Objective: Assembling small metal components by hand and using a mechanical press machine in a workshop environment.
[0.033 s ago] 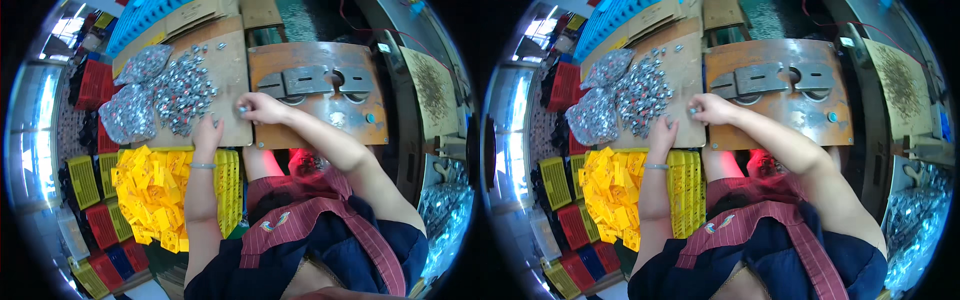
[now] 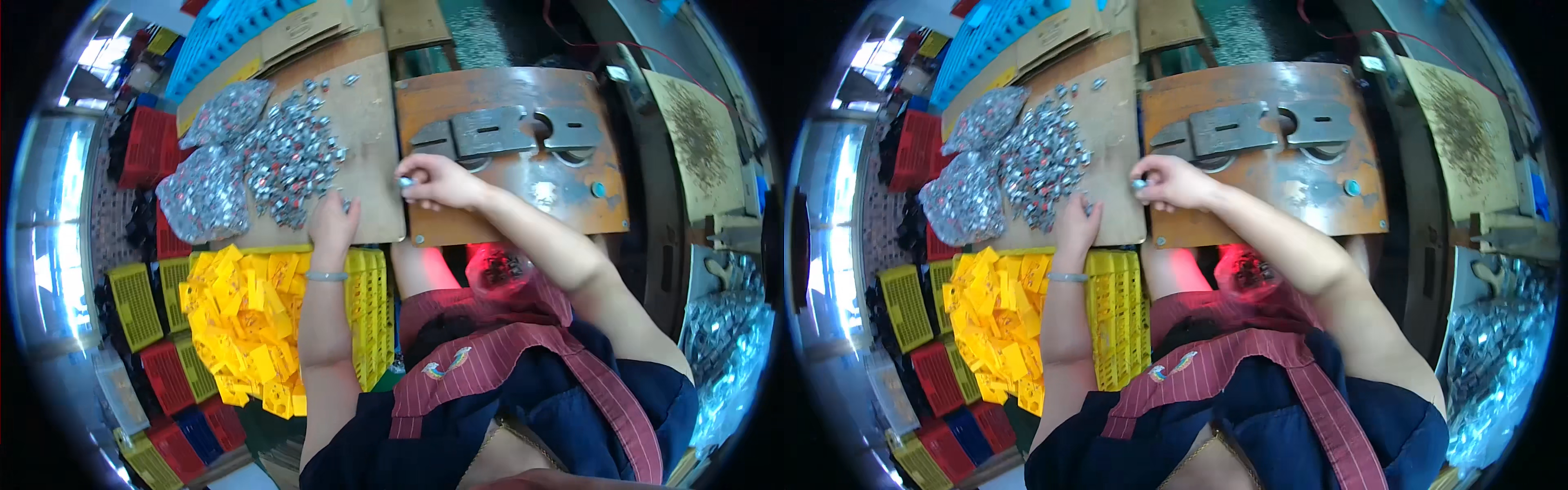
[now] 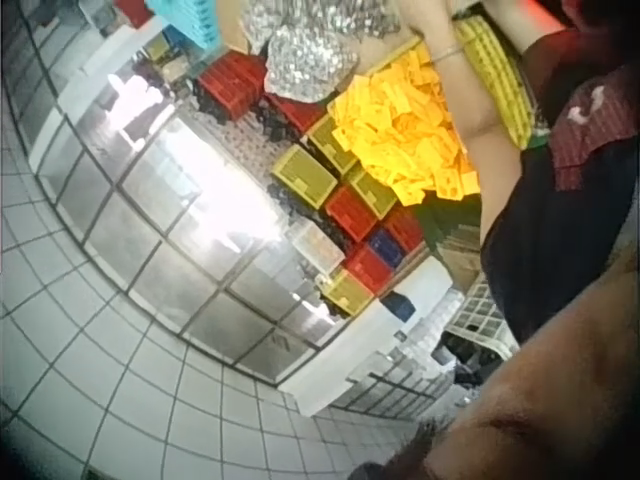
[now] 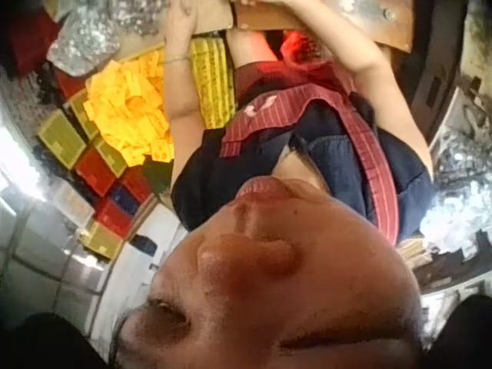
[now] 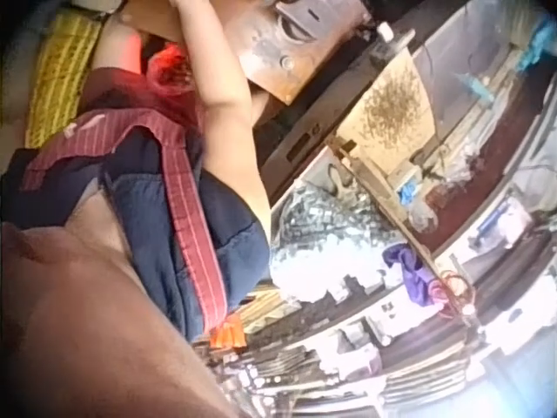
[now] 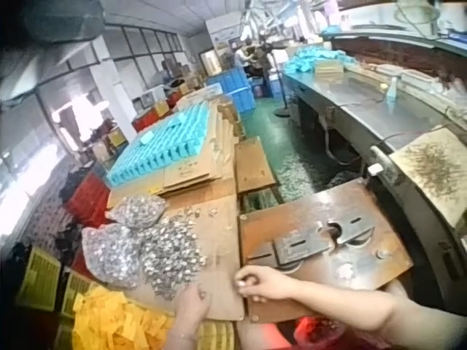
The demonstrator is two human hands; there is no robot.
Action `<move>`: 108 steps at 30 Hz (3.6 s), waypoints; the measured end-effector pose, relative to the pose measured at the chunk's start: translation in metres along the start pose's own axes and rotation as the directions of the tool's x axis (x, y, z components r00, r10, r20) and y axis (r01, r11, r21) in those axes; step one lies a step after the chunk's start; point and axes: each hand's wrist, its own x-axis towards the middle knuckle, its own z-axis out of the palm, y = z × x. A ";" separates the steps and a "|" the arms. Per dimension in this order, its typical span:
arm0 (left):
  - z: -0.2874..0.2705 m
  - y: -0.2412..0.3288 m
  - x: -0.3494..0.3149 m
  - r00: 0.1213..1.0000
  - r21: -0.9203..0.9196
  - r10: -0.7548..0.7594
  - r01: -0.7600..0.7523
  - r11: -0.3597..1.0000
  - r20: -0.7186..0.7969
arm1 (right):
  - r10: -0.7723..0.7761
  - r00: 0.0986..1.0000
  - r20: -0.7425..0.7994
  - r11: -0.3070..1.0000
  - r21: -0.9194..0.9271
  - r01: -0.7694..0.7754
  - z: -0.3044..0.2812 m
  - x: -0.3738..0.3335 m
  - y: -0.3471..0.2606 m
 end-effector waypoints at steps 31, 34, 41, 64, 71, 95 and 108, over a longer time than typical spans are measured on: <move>0.056 0.258 0.022 0.560 -0.266 0.802 -0.822 0.504 -0.208 | -0.007 0.998 -0.057 0.467 0.883 0.053 -0.070 -0.178 0.094; 0.033 0.207 -0.037 0.537 -0.346 0.840 -0.805 0.482 -0.079 | 0.087 0.996 -0.035 0.626 0.780 -0.027 -0.047 -0.181 0.057; -0.013 0.023 0.007 0.965 -0.040 0.133 -0.145 0.989 -0.228 | 0.128 0.987 0.099 0.417 -0.908 0.037 0.003 -0.146 0.084; -0.003 -0.028 0.008 0.973 -0.084 0.210 -0.218 0.972 -0.094 | -0.291 0.947 -0.133 0.514 -0.857 0.038 0.051 0.052 -0.005; 0.005 0.085 0.059 0.960 -0.576 0.254 -0.274 0.770 -0.118 | -0.156 0.935 -0.318 0.987 -0.007 0.162 -0.033 -0.029 0.039; 0.067 0.313 0.130 0.612 0.022 0.768 -0.779 0.626 -0.191 | 0.135 0.803 -0.581 0.676 0.647 0.354 -0.131 -0.102 0.053; 0.000 0.063 0.031 0.904 -0.054 0.367 -0.387 0.921 -0.221 | 0.181 0.983 0.023 0.507 -0.859 -0.074 -0.012 -0.174 0.063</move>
